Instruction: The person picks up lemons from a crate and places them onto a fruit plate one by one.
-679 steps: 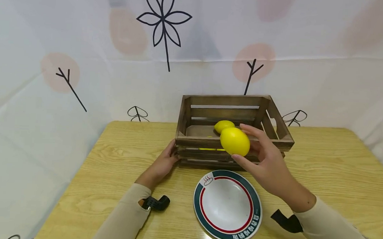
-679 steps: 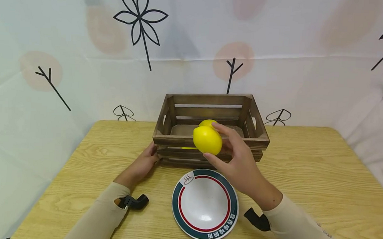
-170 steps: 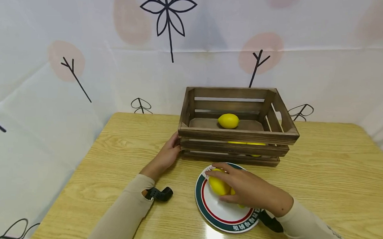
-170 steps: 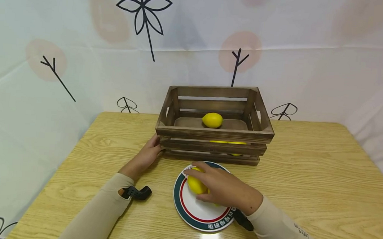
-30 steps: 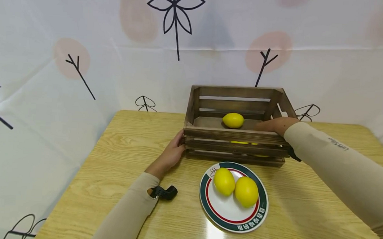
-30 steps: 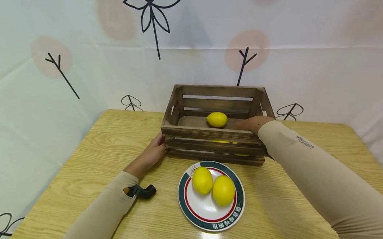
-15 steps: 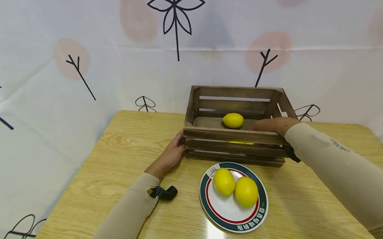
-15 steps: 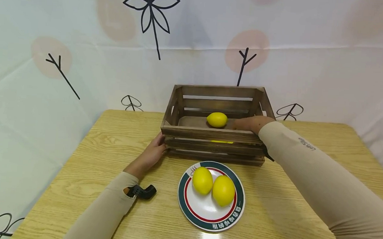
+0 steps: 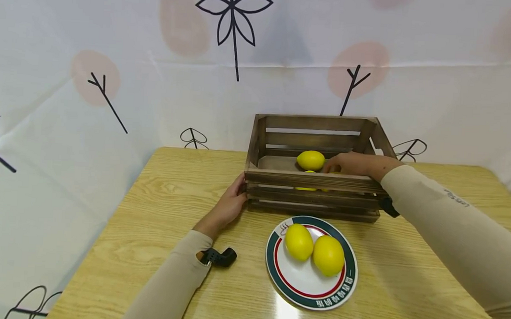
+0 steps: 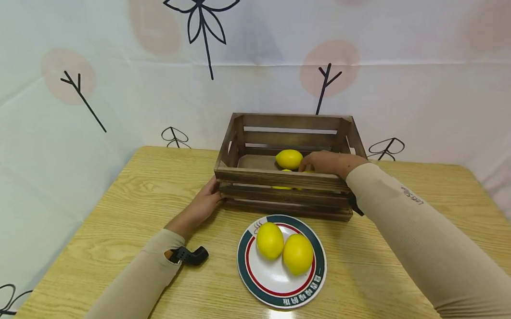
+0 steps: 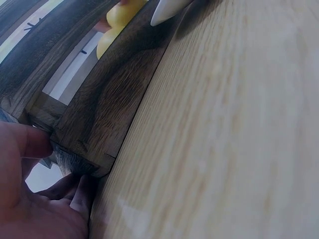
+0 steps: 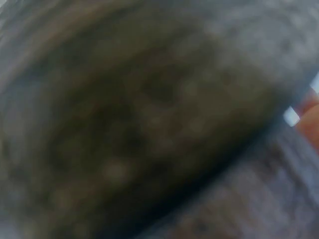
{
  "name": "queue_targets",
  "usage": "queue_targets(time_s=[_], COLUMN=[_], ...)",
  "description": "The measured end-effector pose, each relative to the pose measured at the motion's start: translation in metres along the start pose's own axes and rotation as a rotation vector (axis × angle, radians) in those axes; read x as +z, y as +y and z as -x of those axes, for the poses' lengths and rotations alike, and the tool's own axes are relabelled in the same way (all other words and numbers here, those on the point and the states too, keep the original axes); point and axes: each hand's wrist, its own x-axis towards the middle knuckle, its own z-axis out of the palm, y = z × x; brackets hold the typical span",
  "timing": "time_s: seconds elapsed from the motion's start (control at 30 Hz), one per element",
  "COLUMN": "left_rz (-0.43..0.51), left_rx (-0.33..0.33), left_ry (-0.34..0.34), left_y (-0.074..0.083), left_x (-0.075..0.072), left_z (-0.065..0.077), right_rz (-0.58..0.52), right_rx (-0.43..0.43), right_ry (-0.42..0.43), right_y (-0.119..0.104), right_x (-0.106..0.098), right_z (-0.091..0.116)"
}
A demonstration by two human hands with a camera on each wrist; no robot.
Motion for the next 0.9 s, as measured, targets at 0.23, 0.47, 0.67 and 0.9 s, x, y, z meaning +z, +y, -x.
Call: queue_targets(time_s=[0.23, 0.47, 0.67, 0.9], left_rz=[-0.015, -0.008, -0.022, -0.011], left_rx=[-0.005, 0.001, -0.016, -0.012], left_ry=[0.005, -0.001, -0.005, -0.011], left_y=[0.0012, 0.0011, 0.0015, 0.0014], left_x=[0.0004, 0.0001, -0.0012, -0.0016], left_z=[0.0000, 0.0001, 0.0019, 0.0025], right_rz=[0.064, 0.087, 0.085, 0.084], right_rx=[0.007, 0.013, 0.034, 0.010], right_ry=[0.100, 0.136, 0.153, 0.210], right_y=[-0.0049, -0.0050, -0.0057, -0.0067], right_x=[-0.0006, 0.0010, 0.0014, 0.0016], right_z=[0.0032, 0.0024, 0.0001, -0.0001])
